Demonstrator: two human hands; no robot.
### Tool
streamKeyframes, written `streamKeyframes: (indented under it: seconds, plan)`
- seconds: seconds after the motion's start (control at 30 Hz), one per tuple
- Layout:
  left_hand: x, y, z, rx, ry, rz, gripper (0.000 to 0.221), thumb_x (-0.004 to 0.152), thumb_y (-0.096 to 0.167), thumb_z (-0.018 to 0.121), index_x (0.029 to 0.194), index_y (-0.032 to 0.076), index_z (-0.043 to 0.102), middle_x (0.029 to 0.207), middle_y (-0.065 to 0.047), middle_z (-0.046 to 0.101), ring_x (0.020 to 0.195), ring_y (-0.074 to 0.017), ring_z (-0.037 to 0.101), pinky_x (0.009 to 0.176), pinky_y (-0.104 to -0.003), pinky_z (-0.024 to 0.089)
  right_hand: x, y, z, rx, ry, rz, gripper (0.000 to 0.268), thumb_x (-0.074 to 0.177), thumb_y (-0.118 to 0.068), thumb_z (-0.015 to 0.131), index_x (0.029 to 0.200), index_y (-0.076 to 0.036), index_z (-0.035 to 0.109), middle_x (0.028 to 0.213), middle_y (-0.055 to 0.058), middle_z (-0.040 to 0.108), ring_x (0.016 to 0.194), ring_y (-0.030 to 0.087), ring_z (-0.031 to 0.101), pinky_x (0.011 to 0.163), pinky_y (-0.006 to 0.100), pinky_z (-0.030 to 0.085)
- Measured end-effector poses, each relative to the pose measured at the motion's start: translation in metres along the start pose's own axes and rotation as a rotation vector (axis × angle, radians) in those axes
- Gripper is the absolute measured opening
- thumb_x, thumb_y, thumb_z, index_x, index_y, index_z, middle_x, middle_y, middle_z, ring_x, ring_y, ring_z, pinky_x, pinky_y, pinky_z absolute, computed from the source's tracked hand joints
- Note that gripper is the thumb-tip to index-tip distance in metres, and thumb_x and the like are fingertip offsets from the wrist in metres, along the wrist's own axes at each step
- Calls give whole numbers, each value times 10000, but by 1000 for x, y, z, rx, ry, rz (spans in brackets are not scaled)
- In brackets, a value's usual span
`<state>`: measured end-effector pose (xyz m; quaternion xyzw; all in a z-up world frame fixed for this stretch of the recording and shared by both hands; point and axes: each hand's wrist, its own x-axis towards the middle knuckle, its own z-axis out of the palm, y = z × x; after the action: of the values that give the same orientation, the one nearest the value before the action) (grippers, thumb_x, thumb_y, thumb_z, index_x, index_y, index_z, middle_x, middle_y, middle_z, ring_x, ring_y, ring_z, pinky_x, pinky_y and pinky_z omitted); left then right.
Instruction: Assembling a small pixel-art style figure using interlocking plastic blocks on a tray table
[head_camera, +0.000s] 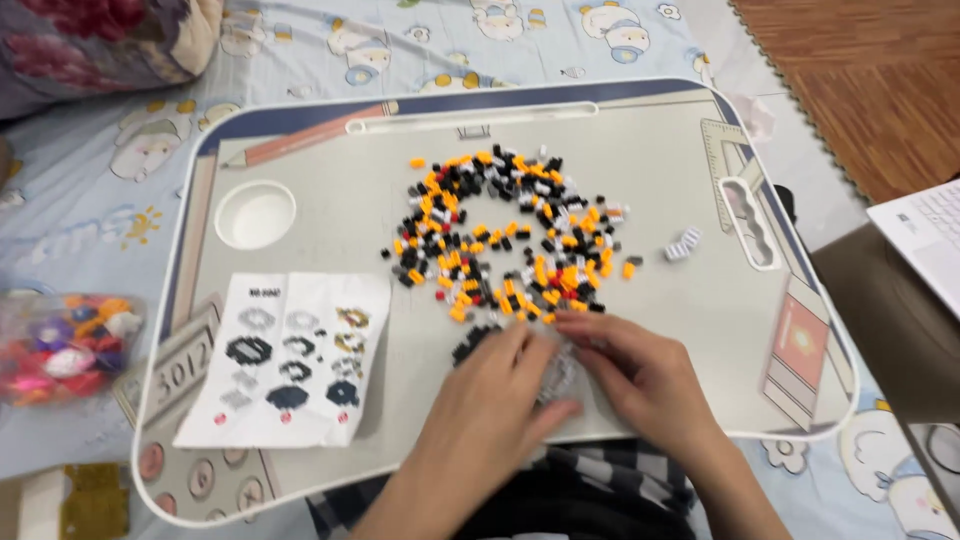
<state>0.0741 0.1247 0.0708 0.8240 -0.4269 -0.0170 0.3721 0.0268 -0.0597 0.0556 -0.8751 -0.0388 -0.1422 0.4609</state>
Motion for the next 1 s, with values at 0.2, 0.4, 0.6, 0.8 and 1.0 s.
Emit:
streamKeyframes:
  seconds: [0.2,0.4,0.6,0.8,1.0]
  plan:
    - [4,-2,23,411,81,56,328,793,257,774,969,32,613,926,-113,588,842,-285,569,687,-384,489,-1,-1,3,-58,28,-122,225,860,-4,600,1033,-68,729,1136,87,722,1057,187,702,956,282,520]
    - [9,-19,14,211,357,-6,79,883,164,651,845,103,684,700,-61,654,680,-254,646,566,-344,505,-3,-5,3,-90,145,-184,219,852,5,633,1023,-75,744,1075,91,741,1053,235,695,948,343,518]
    - [22,-19,-6,-690,319,-384,182,835,178,715,975,72,763,723,-80,759,689,-130,722,644,-239,567,3,2,5,124,190,-18,157,850,-86,691,975,-70,786,930,88,796,948,212,727,887,395,550]
    - [22,-16,-7,-897,336,-368,181,801,95,761,965,23,775,785,-120,768,748,-141,720,709,-260,600,16,-22,7,339,151,393,186,825,-144,751,883,26,798,611,137,708,638,160,599,663,330,552]
    - [20,-20,-14,-924,296,-350,189,834,142,740,989,38,773,816,-118,764,779,-108,653,725,-275,606,18,-27,3,469,95,462,197,823,-80,729,869,108,767,677,196,694,644,201,565,624,345,536]
